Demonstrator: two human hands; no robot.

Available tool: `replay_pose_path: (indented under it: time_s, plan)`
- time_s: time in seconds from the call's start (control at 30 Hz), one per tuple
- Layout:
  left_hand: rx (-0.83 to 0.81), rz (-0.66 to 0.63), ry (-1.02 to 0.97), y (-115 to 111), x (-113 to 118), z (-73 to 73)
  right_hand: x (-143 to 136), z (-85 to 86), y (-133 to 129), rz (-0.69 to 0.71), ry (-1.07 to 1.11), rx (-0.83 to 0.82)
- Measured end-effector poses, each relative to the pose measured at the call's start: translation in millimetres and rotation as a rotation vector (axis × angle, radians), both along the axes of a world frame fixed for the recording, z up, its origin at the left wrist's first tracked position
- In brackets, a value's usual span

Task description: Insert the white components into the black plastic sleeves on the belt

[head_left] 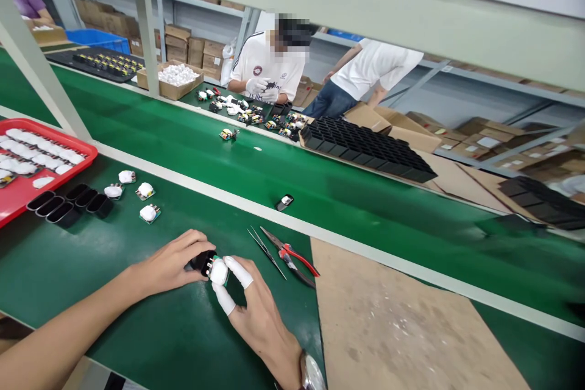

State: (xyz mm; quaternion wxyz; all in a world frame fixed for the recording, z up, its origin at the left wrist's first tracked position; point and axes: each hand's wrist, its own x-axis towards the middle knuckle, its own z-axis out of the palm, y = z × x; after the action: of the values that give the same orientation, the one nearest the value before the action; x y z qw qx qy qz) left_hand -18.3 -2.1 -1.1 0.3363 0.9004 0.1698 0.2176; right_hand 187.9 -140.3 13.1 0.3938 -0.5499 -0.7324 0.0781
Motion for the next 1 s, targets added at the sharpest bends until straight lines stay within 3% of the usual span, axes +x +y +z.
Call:
replay_pose_path:
  time_s: [0.53, 0.83, 1.0]
  plan:
    - [0.081, -0.037, 0.034, -7, 3, 1.0, -3, 6.1, 0, -0.001, -0.213, -0.072]
    - [-0.155, -0.061, 0.068, -7, 8, 4.4, 9, 1.4, 0, 0.069, -0.118, 0.070]
    - [-0.214, -0.097, 0.130, -10, 9, 6.9, 5, 3.6, 7, 0.107, -0.160, 0.005]
